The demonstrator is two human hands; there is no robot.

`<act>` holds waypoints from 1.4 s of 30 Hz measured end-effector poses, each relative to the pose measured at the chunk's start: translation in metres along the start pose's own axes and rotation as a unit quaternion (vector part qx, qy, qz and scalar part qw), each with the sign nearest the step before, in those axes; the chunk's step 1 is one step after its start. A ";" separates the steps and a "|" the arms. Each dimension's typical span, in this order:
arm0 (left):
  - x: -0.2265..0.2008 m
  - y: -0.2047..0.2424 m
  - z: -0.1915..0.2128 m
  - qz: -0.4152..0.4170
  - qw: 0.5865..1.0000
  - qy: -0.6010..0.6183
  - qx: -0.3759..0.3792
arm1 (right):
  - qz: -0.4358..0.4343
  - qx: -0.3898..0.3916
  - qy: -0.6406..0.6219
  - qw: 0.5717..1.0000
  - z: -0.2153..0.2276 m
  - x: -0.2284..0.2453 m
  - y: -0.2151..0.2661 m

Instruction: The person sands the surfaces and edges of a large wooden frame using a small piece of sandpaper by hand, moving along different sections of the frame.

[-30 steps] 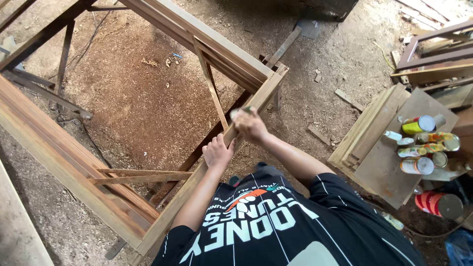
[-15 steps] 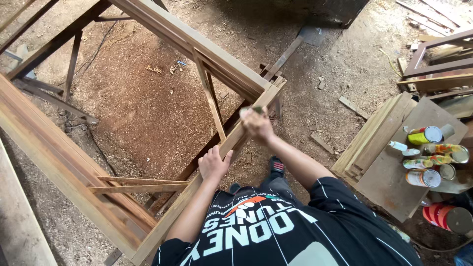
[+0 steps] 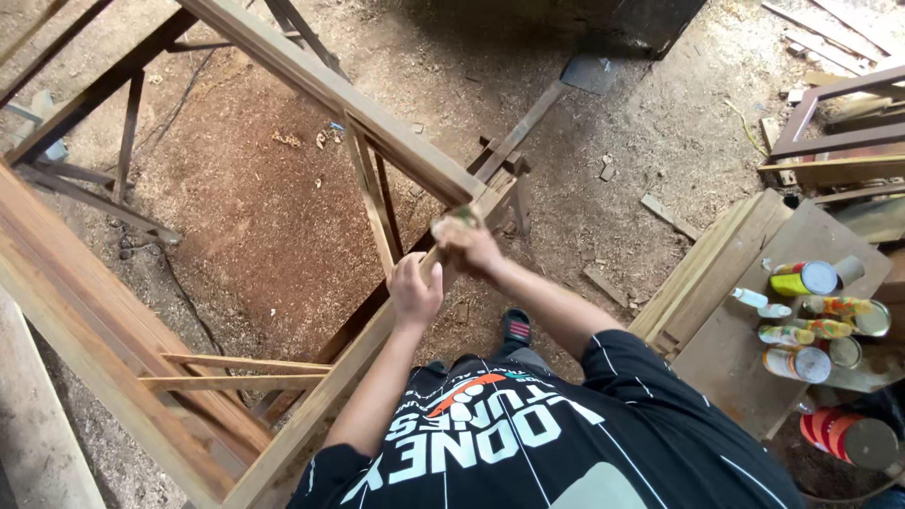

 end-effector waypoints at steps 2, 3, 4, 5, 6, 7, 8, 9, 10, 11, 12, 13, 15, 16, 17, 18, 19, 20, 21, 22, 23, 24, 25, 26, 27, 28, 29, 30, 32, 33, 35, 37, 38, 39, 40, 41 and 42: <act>0.003 -0.013 -0.016 0.003 0.999 0.018 -0.028 | 0.062 -0.200 -0.167 0.963 0.023 0.003 0.030; 0.005 -0.017 -0.020 0.002 0.999 -0.012 -0.034 | 0.078 -0.201 -0.147 0.965 0.016 -0.008 0.037; 0.007 -0.021 -0.023 0.000 0.998 -0.042 -0.040 | 0.094 -0.203 -0.125 0.967 0.009 -0.021 0.045; 0.006 -0.024 -0.025 0.001 0.996 -0.072 -0.048 | 0.113 -0.202 -0.103 0.967 0.003 -0.030 0.048; 0.008 -0.030 -0.033 0.020 0.995 -0.099 -0.017 | 0.096 -0.224 -0.073 0.967 0.001 -0.044 0.040; 0.010 -0.029 -0.041 0.041 0.991 -0.126 0.019 | 0.078 -0.241 -0.045 0.966 -0.001 -0.059 0.031; 0.011 -0.029 -0.047 0.062 0.985 -0.152 0.054 | 0.059 -0.258 -0.017 0.964 -0.004 -0.072 0.026; 0.012 -0.029 -0.049 0.082 0.982 -0.159 0.065 | 0.036 -0.241 -0.052 0.968 -0.013 -0.081 0.018; 0.013 -0.030 -0.050 0.101 0.978 -0.167 0.076 | 0.013 -0.224 -0.087 0.971 -0.021 -0.084 0.007; 0.016 -0.030 -0.049 0.120 0.973 -0.175 0.086 | -0.009 -0.207 -0.121 0.971 -0.028 -0.084 -0.002; 0.015 -0.029 -0.048 0.117 0.973 -0.181 0.086 | 0.008 -0.223 -0.133 0.966 -0.029 -0.076 -0.003; 0.014 -0.029 -0.048 0.114 0.972 -0.188 0.087 | 0.024 -0.239 -0.145 0.960 -0.027 -0.067 -0.002; 0.013 -0.031 -0.049 0.102 0.973 -0.194 0.073 | 0.067 -0.247 -0.157 0.954 -0.020 -0.058 0.012; 0.011 -0.031 -0.050 0.092 0.975 -0.194 0.060 | 0.093 -0.238 -0.156 0.954 -0.015 -0.059 0.029; 0.011 -0.028 -0.048 0.084 0.976 -0.195 0.047 | 0.120 -0.227 -0.157 0.954 -0.009 -0.058 0.043; 0.013 -0.026 -0.048 0.086 0.976 -0.196 0.044 | 0.125 -0.229 -0.139 0.955 -0.002 -0.063 0.047; 0.013 -0.027 -0.049 0.087 0.976 -0.196 0.040 | 0.130 -0.231 -0.120 0.957 0.006 -0.072 0.045; 0.014 -0.029 -0.049 0.088 0.976 -0.196 0.036 | 0.136 -0.233 -0.100 0.958 0.011 -0.078 0.040; 0.014 -0.027 -0.048 0.090 0.976 -0.195 0.034 | 0.110 -0.232 -0.102 0.961 0.011 -0.085 0.033; 0.014 -0.026 -0.047 0.092 0.976 -0.195 0.032 | 0.084 -0.231 -0.104 0.964 0.010 -0.089 0.023; 0.013 -0.028 -0.048 0.090 0.976 -0.194 0.029 | 0.056 -0.231 -0.104 0.966 0.007 -0.095 0.013; 0.012 -0.028 -0.048 0.095 0.976 -0.197 0.027 | 0.047 -0.235 -0.100 0.966 0.005 -0.092 0.008; 0.012 -0.028 -0.047 0.096 0.975 -0.200 0.025 | 0.037 -0.241 -0.097 0.965 0.004 -0.086 0.002; 0.013 -0.027 -0.046 0.098 0.974 -0.203 0.023 | 0.026 -0.247 -0.093 0.964 0.004 -0.084 0.000; 0.012 -0.026 -0.046 0.096 0.974 -0.205 0.023 | 0.039 -0.248 -0.095 0.963 0.004 -0.081 0.006; 0.010 -0.025 -0.047 0.095 0.973 -0.207 0.022 | 0.051 -0.248 -0.097 0.962 0.006 -0.080 0.017; 0.010 -0.027 -0.046 0.091 0.974 -0.209 0.021 | 0.062 -0.251 -0.097 0.961 0.011 -0.081 0.025; 0.008 -0.029 -0.045 0.080 0.975 -0.207 0.013 | 0.085 -0.245 -0.119 0.958 0.017 -0.084 0.031; 0.004 -0.028 -0.043 0.063 0.977 -0.203 0.001 | 0.130 -0.228 -0.164 0.951 0.029 -0.089 0.048; 0.004 -0.028 -0.044 0.063 0.978 -0.200 0.002 | 0.105 -0.194 -0.152 0.964 0.031 -0.097 0.046; 0.004 -0.029 -0.044 0.064 0.979 -0.193 0.006 | 0.056 -0.123 -0.125 0.983 0.035 -0.119 0.033; 0.005 -0.029 -0.047 0.069 0.978 -0.195 0.017 | -0.042 -0.059 -0.142 0.987 0.037 -0.152 0.021; 0.007 -0.030 -0.047 0.071 0.978 -0.196 0.021 | -0.090 -0.028 -0.148 0.984 0.037 -0.164 0.015; 0.007 -0.029 -0.047 0.070 0.978 -0.193 0.025 | -0.077 -0.155 -0.134 0.976 0.066 -0.164 0.014; 0.007 -0.028 -0.047 0.069 0.979 -0.190 0.029 | -0.061 -0.280 -0.117 0.951 0.092 -0.162 0.019; 0.006 -0.031 -0.049 0.066 0.980 -0.187 0.032 | -0.041 -0.401 -0.098 0.910 0.115 -0.160 0.029; 0.007 -0.030 -0.051 0.077 0.979 -0.181 0.047 | -0.048 -0.254 -0.076 0.963 0.095 -0.152 0.005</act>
Point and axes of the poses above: each hand's wrist, its own y-axis away from the middle knuckle, its own z-axis out of the back of the hand, x = y × z, the point moved 9 cm from there along -y, towards the middle knuckle, and after that the axes turned 11 degrees about y, right-handed, at the moved point
